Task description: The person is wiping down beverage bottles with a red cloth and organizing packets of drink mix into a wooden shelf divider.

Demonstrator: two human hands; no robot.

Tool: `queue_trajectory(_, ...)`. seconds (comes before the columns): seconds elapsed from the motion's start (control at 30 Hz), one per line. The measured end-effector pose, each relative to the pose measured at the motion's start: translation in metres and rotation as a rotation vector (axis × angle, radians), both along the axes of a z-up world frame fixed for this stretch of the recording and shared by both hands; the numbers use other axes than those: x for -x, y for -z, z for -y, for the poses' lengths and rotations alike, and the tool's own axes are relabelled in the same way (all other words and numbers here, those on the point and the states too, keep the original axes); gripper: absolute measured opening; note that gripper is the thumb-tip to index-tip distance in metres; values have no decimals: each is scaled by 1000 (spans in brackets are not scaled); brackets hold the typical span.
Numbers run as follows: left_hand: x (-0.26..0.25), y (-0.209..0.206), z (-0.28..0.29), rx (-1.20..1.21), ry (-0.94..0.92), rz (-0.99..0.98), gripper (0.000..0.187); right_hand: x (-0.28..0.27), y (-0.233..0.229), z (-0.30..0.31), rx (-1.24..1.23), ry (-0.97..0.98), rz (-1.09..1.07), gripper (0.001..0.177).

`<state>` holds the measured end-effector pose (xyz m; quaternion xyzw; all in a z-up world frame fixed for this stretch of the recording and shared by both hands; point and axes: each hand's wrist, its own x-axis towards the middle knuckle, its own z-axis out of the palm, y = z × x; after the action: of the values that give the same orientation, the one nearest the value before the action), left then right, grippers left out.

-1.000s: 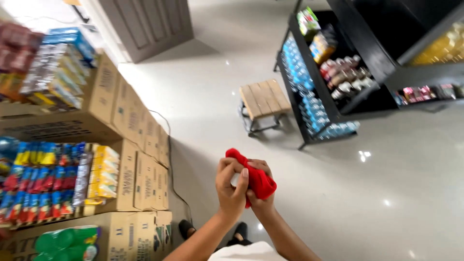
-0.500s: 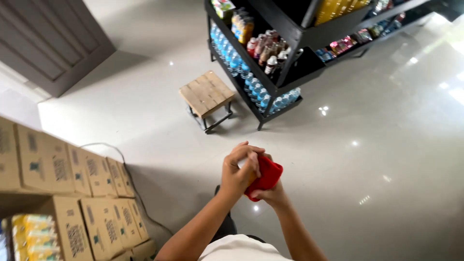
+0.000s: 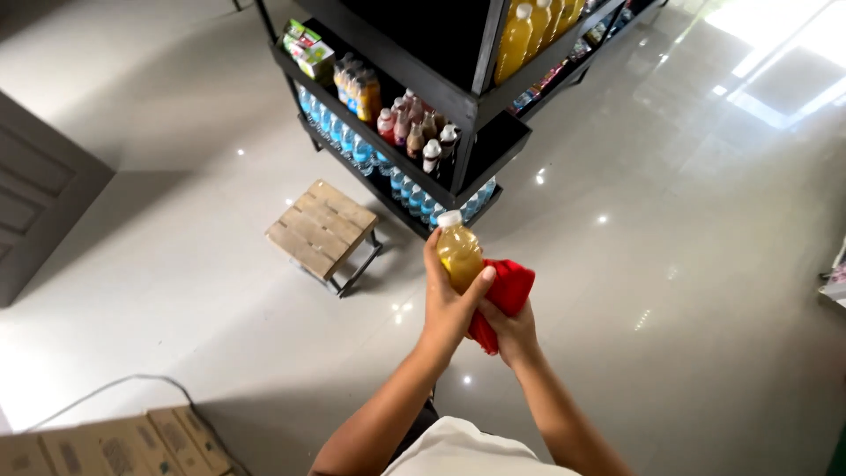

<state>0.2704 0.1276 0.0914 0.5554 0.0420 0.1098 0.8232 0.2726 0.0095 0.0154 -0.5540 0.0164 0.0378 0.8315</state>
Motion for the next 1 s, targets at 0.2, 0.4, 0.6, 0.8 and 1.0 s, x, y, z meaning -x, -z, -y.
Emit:
queue_trajectory(0.2, -68, 38, 3, 320, -85, -262, 70, -56, -31, -3, 600, 294, 440, 27)
queue_trajectory(0.4, -124, 55, 10, -42, 485, -177, 75, -113, -70, 36, 253, 637, 167, 27)
queue_trajectory(0.6, -164, 75, 80, 199, 998, -310, 66, -170, -34, 109, -100, 129, 373, 35)
queue_trajectory(0.8, -221, 23, 149, -695, 678, -150, 65, -224, -37, 180, 262, 618, 242, 39)
queue_trajectory(1.0, -287, 3, 232, -824, 683, 7, 75, -303, -49, 278, 22, 480, 361, 26)
